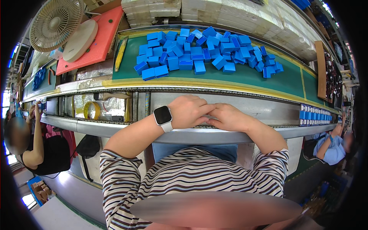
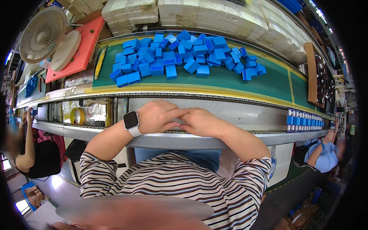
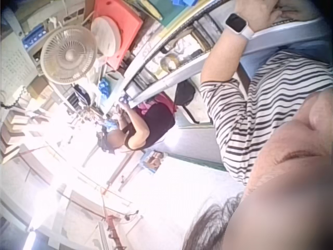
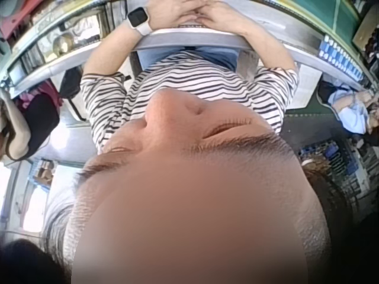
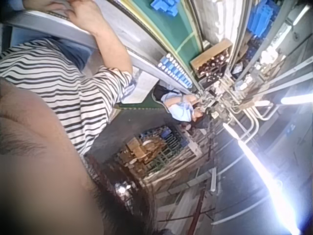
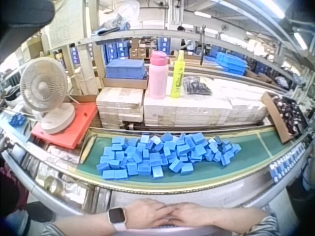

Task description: Manually assembling blue components onto purple circuit boards and placing finished units into a plastic bag.

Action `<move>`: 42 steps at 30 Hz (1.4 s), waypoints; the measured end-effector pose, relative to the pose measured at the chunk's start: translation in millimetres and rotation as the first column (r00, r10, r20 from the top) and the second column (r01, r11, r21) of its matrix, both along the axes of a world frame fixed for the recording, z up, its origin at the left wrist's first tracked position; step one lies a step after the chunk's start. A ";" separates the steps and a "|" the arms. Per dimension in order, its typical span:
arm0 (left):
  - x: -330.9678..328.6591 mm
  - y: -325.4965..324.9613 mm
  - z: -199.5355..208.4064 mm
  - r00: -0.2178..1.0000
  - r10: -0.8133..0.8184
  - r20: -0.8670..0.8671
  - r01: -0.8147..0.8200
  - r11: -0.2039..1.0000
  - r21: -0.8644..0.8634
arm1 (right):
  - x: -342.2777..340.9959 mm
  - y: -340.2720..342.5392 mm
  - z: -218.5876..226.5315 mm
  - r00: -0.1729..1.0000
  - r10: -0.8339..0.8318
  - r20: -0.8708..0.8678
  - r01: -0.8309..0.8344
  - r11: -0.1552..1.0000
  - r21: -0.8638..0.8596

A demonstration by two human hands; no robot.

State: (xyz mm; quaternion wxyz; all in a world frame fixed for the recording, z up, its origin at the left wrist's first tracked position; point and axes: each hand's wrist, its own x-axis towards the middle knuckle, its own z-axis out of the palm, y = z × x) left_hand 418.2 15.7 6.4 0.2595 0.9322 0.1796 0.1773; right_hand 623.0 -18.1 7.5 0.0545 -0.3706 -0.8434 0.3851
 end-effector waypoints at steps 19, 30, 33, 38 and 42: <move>-2.1 3.7 -4.4 0.985 0.136 -0.110 -0.139 0.990 -0.016 | 4.2 2.5 14.1 0.977 -0.099 -0.190 0.139 0.969 0.206; 0.6 4.5 -11.3 0.984 0.096 -0.150 -0.100 0.995 -0.023 | -190.8 181.7 75.6 0.982 0.173 -0.073 -0.101 0.816 0.569; 8.8 6.5 -13.1 0.983 0.031 -0.183 -0.037 0.999 -0.030 | -248.8 246.8 45.0 0.980 0.187 -0.064 -0.104 0.764 0.637; 20.7 4.2 -37.3 0.995 0.096 0.017 -0.093 0.989 -0.118 | -321.4 276.6 21.6 0.994 0.106 -0.007 -0.071 0.718 0.693; 32.0 7.6 -48.7 0.973 0.097 0.209 -0.095 0.995 -0.019 | -339.5 281.5 24.2 0.994 0.012 0.106 -0.086 0.675 0.733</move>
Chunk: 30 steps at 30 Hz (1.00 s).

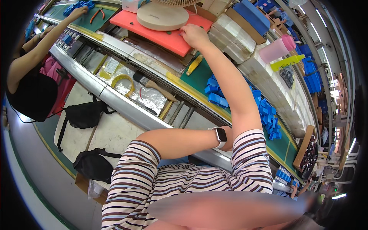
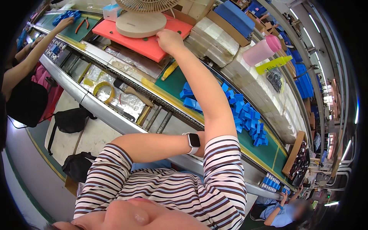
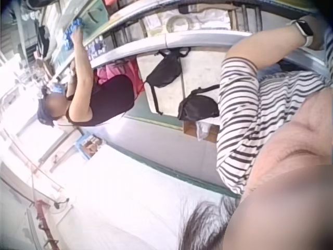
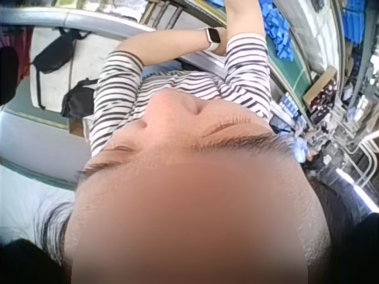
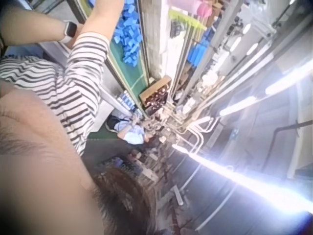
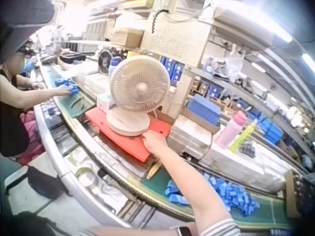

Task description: Manually assembling blue components onto purple circuit boards and placing finished units into a plastic bag.

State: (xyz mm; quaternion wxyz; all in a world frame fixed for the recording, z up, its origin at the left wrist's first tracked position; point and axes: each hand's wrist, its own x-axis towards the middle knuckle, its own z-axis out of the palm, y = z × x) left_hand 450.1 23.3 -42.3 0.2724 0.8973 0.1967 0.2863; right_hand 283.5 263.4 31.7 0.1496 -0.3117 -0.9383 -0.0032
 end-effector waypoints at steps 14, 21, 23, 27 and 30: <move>14.1 -4.9 -16.1 0.766 -0.086 0.637 0.477 0.740 -0.474 | -32.9 2.8 -13.8 0.862 -0.500 -0.086 0.458 0.841 -0.289; 13.7 -4.2 -18.2 0.833 -0.069 0.548 0.340 0.847 -0.409 | -36.0 15.5 -27.7 0.782 -0.615 -0.096 0.563 0.765 -0.314; 13.8 -3.7 -19.2 0.851 -0.063 0.521 0.301 0.872 -0.386 | -35.5 10.4 -22.8 0.794 -0.600 -0.098 0.536 0.767 -0.352; 13.5 -2.8 -19.8 0.883 -0.050 0.466 0.227 0.916 -0.331 | -34.9 1.4 -13.4 0.813 -0.566 -0.138 0.479 0.784 -0.394; 14.0 -3.4 -19.7 0.905 -0.040 0.423 0.174 0.943 -0.283 | -37.6 -1.7 -9.2 0.818 -0.565 -0.109 0.501 0.793 -0.346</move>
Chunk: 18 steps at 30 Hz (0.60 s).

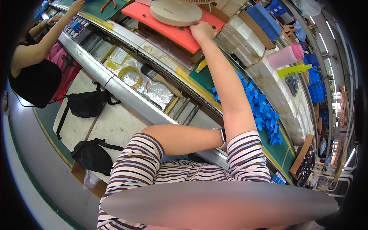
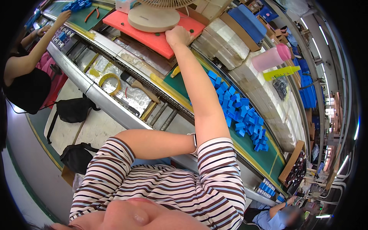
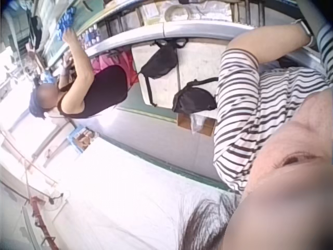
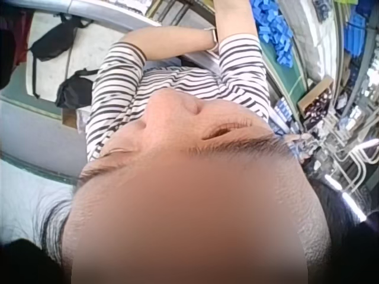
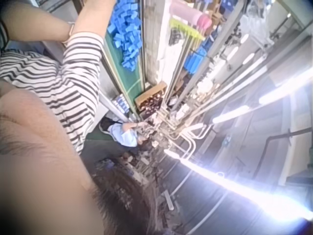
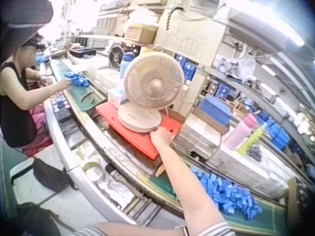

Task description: Manually assembling blue components onto purple circuit boards and placing finished units into a plastic bag.

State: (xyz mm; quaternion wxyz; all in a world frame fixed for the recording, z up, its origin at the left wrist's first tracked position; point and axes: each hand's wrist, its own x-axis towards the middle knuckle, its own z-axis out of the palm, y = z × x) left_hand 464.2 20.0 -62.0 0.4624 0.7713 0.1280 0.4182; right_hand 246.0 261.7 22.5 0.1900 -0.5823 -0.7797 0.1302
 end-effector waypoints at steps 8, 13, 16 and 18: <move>0.8 2.2 0.5 0.989 0.107 -0.100 -0.088 0.980 0.176 | 1.7 -1.9 5.0 0.987 0.073 0.146 -0.084 0.994 0.071; 6.9 2.9 2.1 0.976 0.165 -0.141 -0.119 0.950 0.290 | 9.6 5.7 3.4 0.977 0.086 0.196 -0.108 0.989 0.104; 8.8 2.8 1.6 0.964 0.208 -0.163 -0.141 0.926 0.350 | 17.2 11.3 6.4 0.959 0.137 0.246 -0.167 0.980 0.105; 7.1 2.5 2.6 0.949 0.257 -0.182 -0.170 0.904 0.391 | 19.1 12.6 12.5 0.943 0.199 0.267 -0.219 0.975 0.047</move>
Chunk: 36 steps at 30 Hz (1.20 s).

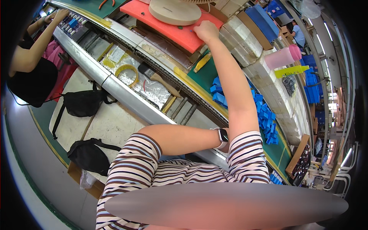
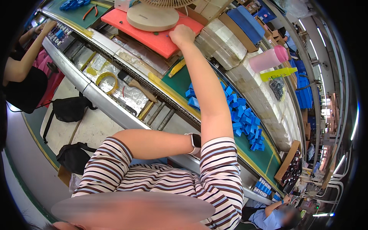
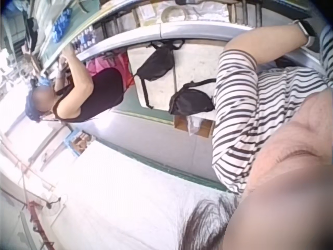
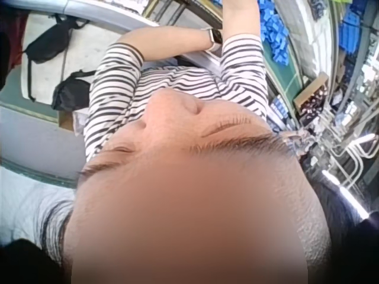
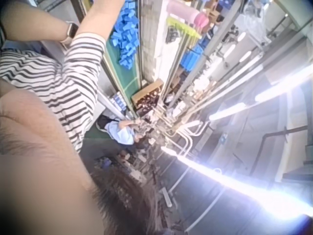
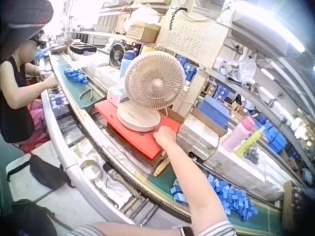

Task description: Manually assembling blue components onto purple circuit boards and placing finished units into a plastic bag.

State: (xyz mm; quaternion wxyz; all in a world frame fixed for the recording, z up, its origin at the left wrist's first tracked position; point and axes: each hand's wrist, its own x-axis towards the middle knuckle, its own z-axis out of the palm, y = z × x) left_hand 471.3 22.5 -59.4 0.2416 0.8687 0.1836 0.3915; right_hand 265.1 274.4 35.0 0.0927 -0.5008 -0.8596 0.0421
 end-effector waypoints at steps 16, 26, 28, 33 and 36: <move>-26.7 -3.1 32.1 0.946 -0.182 -0.267 0.114 0.962 -0.249 | 24.8 8.9 2.0 0.968 0.249 -0.003 -0.249 0.968 0.027; -30.6 -0.6 36.1 0.876 -0.241 -0.418 0.085 0.930 -0.358 | 52.2 33.7 20.4 0.973 0.161 -0.168 -0.175 0.982 -0.070; -32.0 0.2 37.7 0.877 -0.236 -0.418 0.086 0.935 -0.345 | 59.0 38.2 17.9 0.974 0.178 -0.139 -0.183 0.983 -0.028; -31.7 -1.6 35.1 0.916 -0.185 -0.355 0.066 0.944 -0.323 | 61.4 40.0 15.2 0.979 0.186 -0.088 -0.186 0.983 0.007; -29.7 -0.8 32.2 0.899 -0.197 -0.392 0.066 0.944 -0.324 | 59.4 37.7 16.0 0.978 0.198 -0.064 -0.195 0.979 0.051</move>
